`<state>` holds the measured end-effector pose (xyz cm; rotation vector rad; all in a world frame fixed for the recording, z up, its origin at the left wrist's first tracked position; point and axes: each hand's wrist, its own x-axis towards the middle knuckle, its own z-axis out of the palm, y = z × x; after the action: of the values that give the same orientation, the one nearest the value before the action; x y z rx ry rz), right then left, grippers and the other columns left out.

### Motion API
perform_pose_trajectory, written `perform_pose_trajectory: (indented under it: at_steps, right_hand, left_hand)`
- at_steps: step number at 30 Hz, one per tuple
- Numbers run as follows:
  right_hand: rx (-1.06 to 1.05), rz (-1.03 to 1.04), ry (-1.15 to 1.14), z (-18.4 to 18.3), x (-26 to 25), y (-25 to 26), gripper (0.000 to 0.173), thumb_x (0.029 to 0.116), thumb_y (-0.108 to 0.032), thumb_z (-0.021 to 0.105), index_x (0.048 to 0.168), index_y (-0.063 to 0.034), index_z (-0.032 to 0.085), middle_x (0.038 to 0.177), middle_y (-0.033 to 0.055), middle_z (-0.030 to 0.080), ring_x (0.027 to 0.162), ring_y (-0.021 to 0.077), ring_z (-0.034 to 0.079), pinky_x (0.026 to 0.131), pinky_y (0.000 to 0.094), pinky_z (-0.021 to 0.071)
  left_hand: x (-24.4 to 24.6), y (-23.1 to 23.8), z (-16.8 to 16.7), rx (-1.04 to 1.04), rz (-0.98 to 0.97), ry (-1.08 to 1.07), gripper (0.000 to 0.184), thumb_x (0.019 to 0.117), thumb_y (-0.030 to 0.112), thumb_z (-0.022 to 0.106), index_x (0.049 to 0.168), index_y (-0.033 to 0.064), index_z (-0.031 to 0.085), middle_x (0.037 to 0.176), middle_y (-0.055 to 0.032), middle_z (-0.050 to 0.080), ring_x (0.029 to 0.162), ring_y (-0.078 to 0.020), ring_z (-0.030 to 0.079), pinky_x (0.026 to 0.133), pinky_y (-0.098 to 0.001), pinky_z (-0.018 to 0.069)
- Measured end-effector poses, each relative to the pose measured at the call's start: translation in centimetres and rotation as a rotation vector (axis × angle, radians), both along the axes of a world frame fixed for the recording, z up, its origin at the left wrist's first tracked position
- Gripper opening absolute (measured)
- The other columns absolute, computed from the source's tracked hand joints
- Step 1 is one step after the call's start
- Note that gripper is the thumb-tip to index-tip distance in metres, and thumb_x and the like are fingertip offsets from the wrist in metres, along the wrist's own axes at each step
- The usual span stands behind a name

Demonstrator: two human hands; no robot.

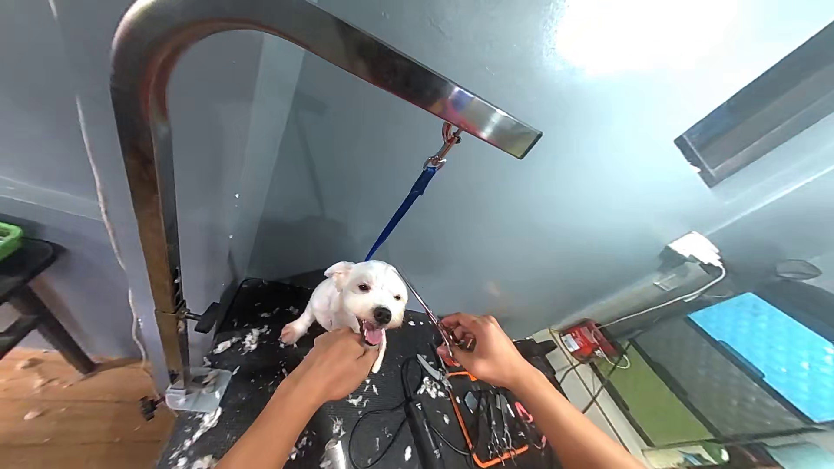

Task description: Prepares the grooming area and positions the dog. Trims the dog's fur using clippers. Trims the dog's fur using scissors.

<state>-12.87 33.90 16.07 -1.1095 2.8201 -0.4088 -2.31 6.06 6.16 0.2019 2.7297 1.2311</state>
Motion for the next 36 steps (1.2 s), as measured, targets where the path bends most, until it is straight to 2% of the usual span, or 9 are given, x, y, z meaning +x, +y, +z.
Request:
perform_pose_trajectory:
  at_steps: [3, 7, 10, 14, 16, 20, 26, 31, 36]
  right_hand:
    - [0.031, -0.095, -0.004, 0.0, -0.1, -0.3, 0.035, 0.0893, -0.032, 0.073, 0.118, -0.0115, 0.072, 0.088, 0.0005, 0.072, 0.074, 0.0106, 0.068, 0.072, 0.0331, 0.0602]
    - [-0.005, -0.195, -0.111, -0.2, -1.2, 0.2, 0.049, 0.0894, -0.046, 0.074, 0.122, -0.0114, 0.066, 0.092, -0.0004, 0.070, 0.079, 0.0116, 0.069, 0.076, 0.0355, 0.0608]
    - [-0.016, -0.219, -0.083, 0.0, -1.1, 0.0, 0.039, 0.0906, -0.031, 0.073, 0.122, -0.0092, 0.068, 0.090, 0.0027, 0.071, 0.076, 0.0153, 0.068, 0.076, 0.0392, 0.0585]
    - [-0.152, 0.095, 0.028, 0.8, -0.7, -0.3, 0.031, 0.0914, -0.023, 0.074, 0.118, -0.0076, 0.070, 0.100, 0.0051, 0.073, 0.085, 0.0122, 0.069, 0.079, 0.0309, 0.0605]
    - [-0.023, 0.138, 0.025, 1.6, -0.8, -1.3, 0.029, 0.0929, -0.022, 0.072, 0.119, -0.0086, 0.071, 0.102, 0.0066, 0.072, 0.087, 0.0151, 0.068, 0.081, 0.0342, 0.0589]
    - [0.210, -0.105, -0.027, 2.6, -2.3, -2.2, 0.032, 0.0935, -0.021, 0.069, 0.122, -0.0082, 0.070, 0.096, 0.0066, 0.072, 0.082, 0.0186, 0.068, 0.081, 0.0412, 0.0578]
    - [0.094, 0.069, 0.027, 2.7, -1.8, -2.0, 0.027, 0.0930, -0.020, 0.070, 0.118, -0.0080, 0.071, 0.100, 0.0059, 0.072, 0.089, 0.0172, 0.069, 0.086, 0.0372, 0.0583]
    - [0.292, -0.097, 0.060, 3.2, -2.7, -2.3, 0.028, 0.0923, -0.018, 0.069, 0.119, -0.0096, 0.071, 0.099, 0.0056, 0.072, 0.087, 0.0198, 0.069, 0.084, 0.0433, 0.0579]
    - [0.094, 0.274, 0.243, 4.4, -1.9, -1.0, 0.025, 0.0885, -0.017, 0.066, 0.113, -0.0139, 0.073, 0.099, -0.0008, 0.073, 0.086, 0.0115, 0.071, 0.077, 0.0348, 0.0621]
  left_hand:
    - [-0.3, 0.0, -0.3, -0.014, 0.004, 0.004, 0.060, 0.1047, 0.051, 0.032, 0.091, 0.0047, 0.068, 0.098, -0.0176, 0.068, 0.106, -0.0357, 0.065, 0.094, -0.0589, 0.0474]
    - [-0.3, 0.3, -0.3, -0.028, -0.005, -0.016, 0.062, 0.1040, 0.052, 0.032, 0.089, 0.0047, 0.068, 0.101, -0.0181, 0.068, 0.109, -0.0365, 0.064, 0.094, -0.0601, 0.0473]
    - [-0.3, 0.3, -0.5, -0.028, -0.003, -0.018, 0.062, 0.1043, 0.052, 0.032, 0.092, 0.0037, 0.069, 0.103, -0.0189, 0.068, 0.110, -0.0369, 0.064, 0.097, -0.0601, 0.0466]
    - [-0.7, 0.7, -0.9, -0.026, 0.004, 0.004, 0.061, 0.1036, 0.052, 0.034, 0.095, 0.0040, 0.071, 0.104, -0.0193, 0.070, 0.109, -0.0371, 0.065, 0.097, -0.0599, 0.0481]
    - [-0.6, 0.7, -1.0, -0.023, 0.010, -0.009, 0.060, 0.1032, 0.052, 0.034, 0.095, 0.0050, 0.070, 0.104, -0.0186, 0.069, 0.109, -0.0366, 0.065, 0.095, -0.0602, 0.0483]
    - [-0.5, 0.7, -0.7, -0.030, 0.000, -0.023, 0.059, 0.1038, 0.051, 0.034, 0.094, 0.0051, 0.070, 0.104, -0.0183, 0.069, 0.110, -0.0361, 0.065, 0.096, -0.0600, 0.0476]
    - [-0.1, 0.4, -0.8, -0.003, 0.005, -0.011, 0.059, 0.1042, 0.048, 0.035, 0.091, 0.0023, 0.070, 0.104, -0.0198, 0.069, 0.111, -0.0369, 0.064, 0.098, -0.0588, 0.0475]
    - [0.0, 0.7, -1.4, -0.017, -0.001, -0.012, 0.060, 0.1043, 0.050, 0.034, 0.092, 0.0039, 0.070, 0.104, -0.0186, 0.069, 0.111, -0.0355, 0.064, 0.098, -0.0573, 0.0474]
    - [-0.1, 1.1, -1.7, 0.000, -0.018, 0.040, 0.057, 0.1047, 0.047, 0.034, 0.093, 0.0038, 0.070, 0.100, -0.0180, 0.070, 0.106, -0.0353, 0.066, 0.095, -0.0575, 0.0488]
